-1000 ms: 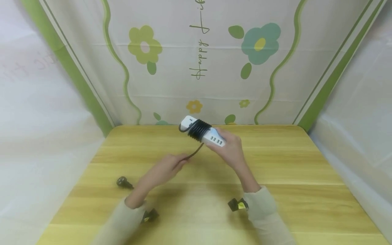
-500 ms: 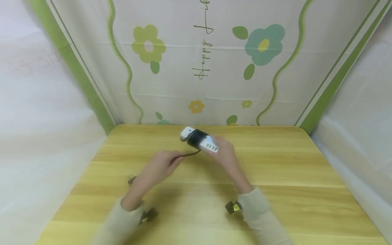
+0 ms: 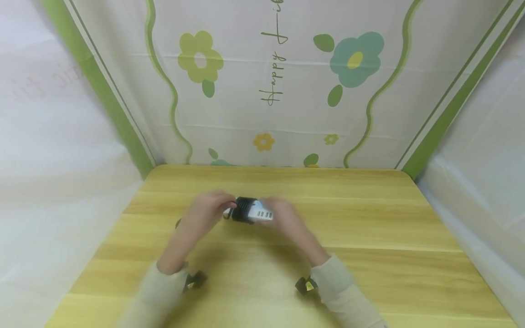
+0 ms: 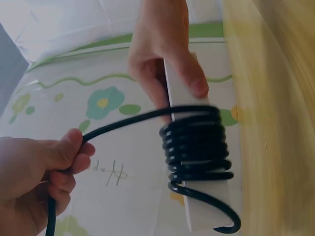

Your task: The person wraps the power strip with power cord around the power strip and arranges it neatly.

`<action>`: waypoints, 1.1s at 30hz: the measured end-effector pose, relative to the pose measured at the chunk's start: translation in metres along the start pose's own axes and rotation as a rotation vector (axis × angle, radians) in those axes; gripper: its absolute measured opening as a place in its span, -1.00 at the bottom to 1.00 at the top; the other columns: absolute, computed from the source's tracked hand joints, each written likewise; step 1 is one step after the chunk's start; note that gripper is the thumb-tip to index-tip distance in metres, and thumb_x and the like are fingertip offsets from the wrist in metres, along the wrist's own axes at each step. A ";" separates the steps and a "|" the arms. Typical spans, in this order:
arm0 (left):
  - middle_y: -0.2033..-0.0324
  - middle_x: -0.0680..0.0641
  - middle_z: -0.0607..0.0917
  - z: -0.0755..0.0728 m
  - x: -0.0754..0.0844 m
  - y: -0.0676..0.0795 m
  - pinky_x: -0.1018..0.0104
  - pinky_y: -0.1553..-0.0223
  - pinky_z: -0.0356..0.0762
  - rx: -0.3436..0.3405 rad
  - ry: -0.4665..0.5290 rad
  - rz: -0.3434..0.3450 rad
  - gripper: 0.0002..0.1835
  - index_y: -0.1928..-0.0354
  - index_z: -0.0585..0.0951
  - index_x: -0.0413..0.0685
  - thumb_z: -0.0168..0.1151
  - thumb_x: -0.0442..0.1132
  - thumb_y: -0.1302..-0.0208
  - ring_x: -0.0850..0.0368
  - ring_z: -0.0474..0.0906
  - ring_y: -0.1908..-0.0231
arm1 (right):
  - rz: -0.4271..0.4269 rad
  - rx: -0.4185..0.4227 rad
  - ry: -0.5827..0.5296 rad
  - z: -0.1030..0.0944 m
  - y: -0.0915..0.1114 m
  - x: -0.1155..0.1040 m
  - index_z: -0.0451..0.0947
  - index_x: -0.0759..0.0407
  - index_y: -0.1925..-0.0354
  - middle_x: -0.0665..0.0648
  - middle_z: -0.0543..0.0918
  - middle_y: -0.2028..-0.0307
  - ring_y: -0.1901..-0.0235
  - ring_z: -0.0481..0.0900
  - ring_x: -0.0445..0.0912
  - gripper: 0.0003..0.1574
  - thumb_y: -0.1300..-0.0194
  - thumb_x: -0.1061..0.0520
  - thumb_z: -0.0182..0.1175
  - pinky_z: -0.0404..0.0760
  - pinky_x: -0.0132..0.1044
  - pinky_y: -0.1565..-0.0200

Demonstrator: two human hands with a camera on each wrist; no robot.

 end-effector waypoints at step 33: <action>0.30 -0.19 0.77 0.036 -0.029 -0.002 0.33 0.28 0.65 -0.156 0.744 0.201 -0.83 0.20 0.70 -0.29 0.16 -0.56 -0.32 0.06 0.68 0.36 | -0.521 0.011 -0.312 -0.056 0.029 -0.079 0.62 0.29 -0.12 0.23 0.74 0.05 0.20 0.70 -0.08 -0.27 0.04 0.15 0.60 0.62 -0.52 0.33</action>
Point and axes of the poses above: each hand's wrist, its own y-axis away from the middle knuckle, its own z-axis out of the palm, x = y × z, the point moved 7 cm from there along -y, towards the middle knuckle
